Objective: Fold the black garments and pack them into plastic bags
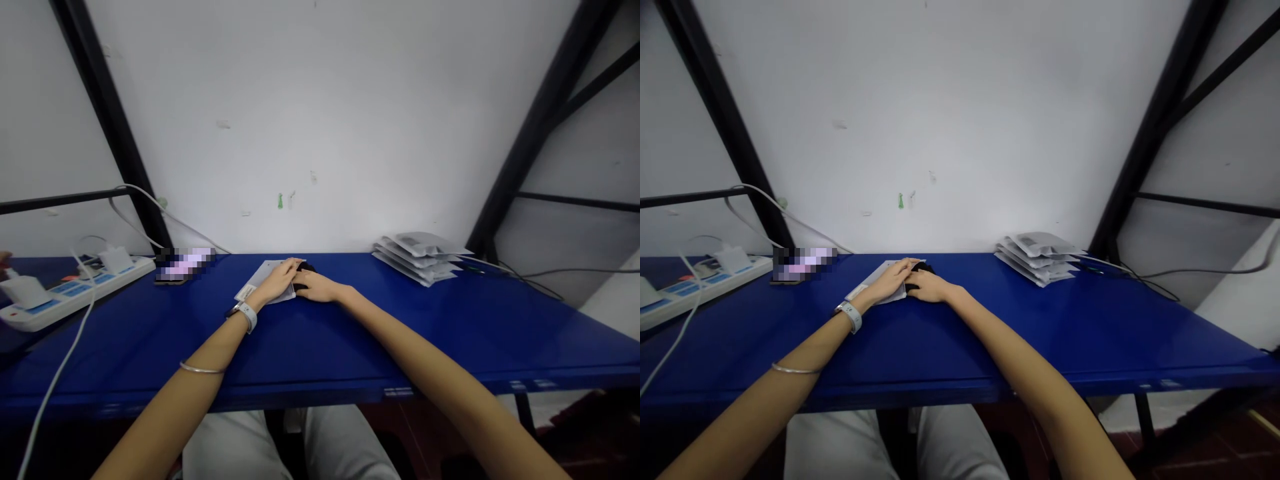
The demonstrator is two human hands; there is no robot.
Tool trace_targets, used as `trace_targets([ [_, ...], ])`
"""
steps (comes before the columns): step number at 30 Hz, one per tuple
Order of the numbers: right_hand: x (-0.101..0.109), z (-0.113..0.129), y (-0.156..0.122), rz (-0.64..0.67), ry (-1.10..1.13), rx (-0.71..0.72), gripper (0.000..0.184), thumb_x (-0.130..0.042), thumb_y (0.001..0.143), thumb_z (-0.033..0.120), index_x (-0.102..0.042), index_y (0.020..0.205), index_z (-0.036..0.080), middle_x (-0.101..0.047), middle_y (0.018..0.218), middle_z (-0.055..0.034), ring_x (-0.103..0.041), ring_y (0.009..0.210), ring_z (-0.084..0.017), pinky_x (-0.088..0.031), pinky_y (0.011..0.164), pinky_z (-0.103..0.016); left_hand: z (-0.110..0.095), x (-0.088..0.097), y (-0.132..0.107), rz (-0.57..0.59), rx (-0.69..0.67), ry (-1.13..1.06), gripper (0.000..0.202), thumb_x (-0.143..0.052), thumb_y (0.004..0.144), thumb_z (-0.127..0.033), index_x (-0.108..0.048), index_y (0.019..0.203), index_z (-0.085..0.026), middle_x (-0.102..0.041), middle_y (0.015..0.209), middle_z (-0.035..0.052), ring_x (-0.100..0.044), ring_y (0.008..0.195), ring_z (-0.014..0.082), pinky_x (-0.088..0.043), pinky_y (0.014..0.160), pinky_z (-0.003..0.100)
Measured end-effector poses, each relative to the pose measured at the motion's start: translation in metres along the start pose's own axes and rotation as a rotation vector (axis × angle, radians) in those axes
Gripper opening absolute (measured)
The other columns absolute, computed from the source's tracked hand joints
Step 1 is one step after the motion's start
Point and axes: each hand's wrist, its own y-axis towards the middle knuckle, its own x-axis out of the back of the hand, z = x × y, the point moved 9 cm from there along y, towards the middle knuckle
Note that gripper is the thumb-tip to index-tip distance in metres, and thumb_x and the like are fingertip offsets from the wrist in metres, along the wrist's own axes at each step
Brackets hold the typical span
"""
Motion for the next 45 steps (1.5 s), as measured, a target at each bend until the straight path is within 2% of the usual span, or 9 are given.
trace_targets([
  [4, 0.004, 0.005, -0.005, 0.018, -0.022, 0.026, 0.026, -0.056, 0.085, 0.019, -0.067, 0.107, 0.015, -0.061, 0.124, -0.0109, -0.049, 0.120, -0.025, -0.032, 0.106, -0.043, -0.015, -0.008, -0.003, 0.092, -0.026, -0.114, 0.030, -0.035, 0.093, -0.031, -0.055, 0.112, -0.018, -0.052, 0.136, 0.0105, -0.049, 0.124, 0.0202, -0.037, 0.107, 0.039],
  [9, 0.002, -0.022, -0.004, -0.061, -0.161, -0.286, 0.038, -0.053, 0.084, 0.019, -0.061, 0.119, 0.007, -0.057, 0.127, -0.0186, -0.048, 0.121, -0.029, -0.030, 0.106, -0.044, -0.039, -0.017, -0.004, 0.121, -0.136, -0.026, 0.027, -0.036, 0.092, -0.026, -0.056, 0.109, -0.019, -0.054, 0.133, 0.0091, -0.048, 0.123, 0.0206, -0.035, 0.107, 0.038],
  [13, 0.014, -0.046, -0.019, -0.203, -0.142, -0.525, 0.044, -0.049, 0.087, 0.023, -0.054, 0.128, 0.008, -0.052, 0.133, -0.0197, -0.042, 0.127, -0.031, -0.024, 0.108, -0.049, -0.033, -0.011, -0.003, 0.023, -0.144, 0.256, 0.017, -0.043, 0.087, -0.022, -0.055, 0.099, -0.018, -0.062, 0.104, 0.0081, -0.057, 0.096, 0.0209, -0.043, 0.090, 0.036],
  [22, 0.004, -0.024, -0.025, 0.079, 0.133, -0.128, 0.028, -0.048, 0.090, 0.023, -0.065, 0.112, 0.019, -0.062, 0.123, -0.0059, -0.046, 0.120, -0.024, -0.025, 0.108, -0.043, -0.021, -0.012, 0.000, 0.023, -0.143, 0.329, 0.024, -0.031, 0.094, -0.024, -0.055, 0.099, -0.020, -0.062, 0.099, 0.0068, -0.058, 0.089, 0.0191, -0.046, 0.083, 0.034],
  [26, -0.006, -0.033, -0.009, 0.047, 0.060, -0.214, 0.030, -0.043, 0.092, 0.022, -0.065, 0.113, 0.017, -0.062, 0.124, -0.0090, -0.048, 0.120, -0.026, -0.023, 0.108, -0.048, -0.021, -0.012, 0.001, 0.017, -0.149, 0.261, 0.030, -0.032, 0.095, -0.026, -0.055, 0.112, -0.019, -0.063, 0.112, 0.0087, -0.058, 0.103, 0.0208, -0.044, 0.093, 0.036],
  [33, -0.008, -0.074, 0.002, -0.176, -0.139, -0.662, 0.045, -0.047, 0.088, 0.019, -0.050, 0.133, 0.010, -0.044, 0.141, -0.0203, -0.033, 0.134, -0.033, -0.015, 0.112, -0.050, -0.023, -0.019, 0.000, 0.015, -0.178, 0.346, 0.029, -0.035, 0.092, -0.022, -0.053, 0.114, -0.018, -0.063, 0.110, 0.0104, -0.058, 0.102, 0.0215, -0.045, 0.094, 0.038],
  [38, -0.002, -0.061, 0.000, -0.136, 0.015, -0.466, 0.045, -0.046, 0.090, 0.026, -0.047, 0.134, 0.018, -0.045, 0.142, -0.0130, -0.036, 0.133, -0.029, -0.022, 0.110, -0.052, -0.015, 0.000, 0.001, -0.073, -0.110, 0.418, 0.020, -0.040, 0.091, -0.028, -0.050, 0.077, -0.019, -0.057, 0.091, 0.0065, -0.055, 0.082, 0.0185, -0.046, 0.081, 0.035],
  [42, 0.023, -0.034, -0.027, -0.074, 0.128, -0.202, 0.039, -0.052, 0.087, 0.019, -0.055, 0.126, 0.018, -0.056, 0.130, -0.0098, -0.052, 0.118, -0.022, -0.040, 0.099, -0.038, -0.012, 0.011, -0.005, 0.136, -0.083, 0.415, 0.025, -0.060, 0.080, -0.041, -0.050, 0.074, -0.019, -0.056, 0.095, 0.0051, -0.055, 0.087, 0.0195, -0.045, 0.079, 0.032],
  [45, 0.046, -0.037, -0.051, -0.115, -0.011, -0.351, 0.027, -0.054, 0.084, 0.014, -0.065, 0.108, 0.019, -0.067, 0.111, -0.0065, -0.061, 0.100, -0.021, -0.045, 0.085, -0.033, -0.012, 0.017, -0.011, 0.281, -0.072, 0.438, 0.029, -0.076, 0.061, -0.032, -0.056, 0.079, -0.020, -0.057, 0.108, 0.0052, -0.055, 0.097, 0.0224, -0.044, 0.082, 0.032],
])
